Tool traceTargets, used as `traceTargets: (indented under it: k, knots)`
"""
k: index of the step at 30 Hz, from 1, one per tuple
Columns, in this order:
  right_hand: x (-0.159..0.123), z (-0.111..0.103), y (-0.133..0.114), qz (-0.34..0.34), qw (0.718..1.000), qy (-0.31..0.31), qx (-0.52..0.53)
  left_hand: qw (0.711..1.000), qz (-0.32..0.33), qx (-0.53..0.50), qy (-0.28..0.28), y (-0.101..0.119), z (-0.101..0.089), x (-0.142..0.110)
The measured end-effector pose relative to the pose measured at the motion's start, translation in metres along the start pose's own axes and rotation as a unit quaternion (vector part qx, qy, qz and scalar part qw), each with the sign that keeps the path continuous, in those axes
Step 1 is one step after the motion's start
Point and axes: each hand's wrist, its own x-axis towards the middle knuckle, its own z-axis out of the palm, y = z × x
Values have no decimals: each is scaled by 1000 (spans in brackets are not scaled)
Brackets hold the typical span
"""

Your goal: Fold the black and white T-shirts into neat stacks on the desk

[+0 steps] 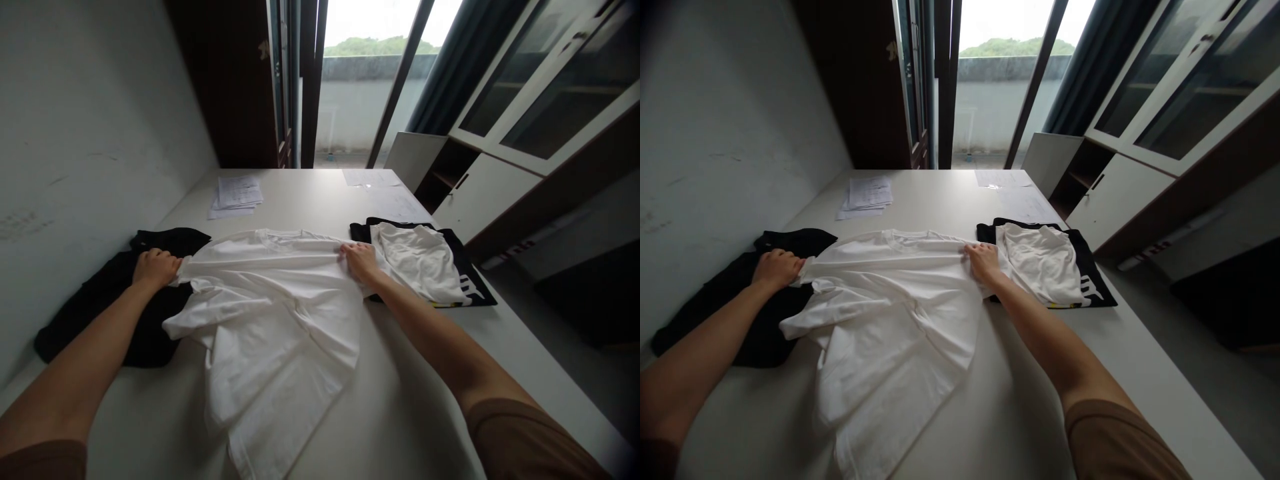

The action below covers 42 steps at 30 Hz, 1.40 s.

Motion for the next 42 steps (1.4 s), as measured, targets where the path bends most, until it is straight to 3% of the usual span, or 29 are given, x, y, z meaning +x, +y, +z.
traceTargets:
  k: [3,5,7,10,13,16,20,26,29,34,39,42]
  knots:
    - [16,-4,5,25,1000,-10,-6,994,-42,-48,84,7,-16,-12]
    - [19,-5,1,16,1000,-14,-8,988,10,-83,131,31,-27,-24]
    - [15,-3,-8,-14,1000,-8,-3,979,107,-97,144,64,-35,-43]
    - [6,4,-26,-64,998,-5,18,953,278,-99,64,111,-38,-81]
    - [2,13,-47,-105,992,-28,58,931,340,-134,-5,134,-33,-115]
    - [9,22,-67,-107,990,-54,70,932,321,-169,-4,135,-28,-130]
    - [39,27,-77,-29,994,-104,35,932,324,-159,7,133,-30,-140]
    - [84,25,-56,9,988,-149,47,911,376,-172,16,131,-41,-179]
    - [99,30,-47,18,988,-148,40,904,388,-181,10,116,-35,-199]
    - [133,44,-38,28,990,-133,34,910,369,-183,56,105,-21,-224]
    - [158,53,-29,34,992,-112,44,904,354,-211,110,141,-23,-241]
    - [159,47,-29,27,993,-103,43,894,376,-230,81,180,-31,-249]
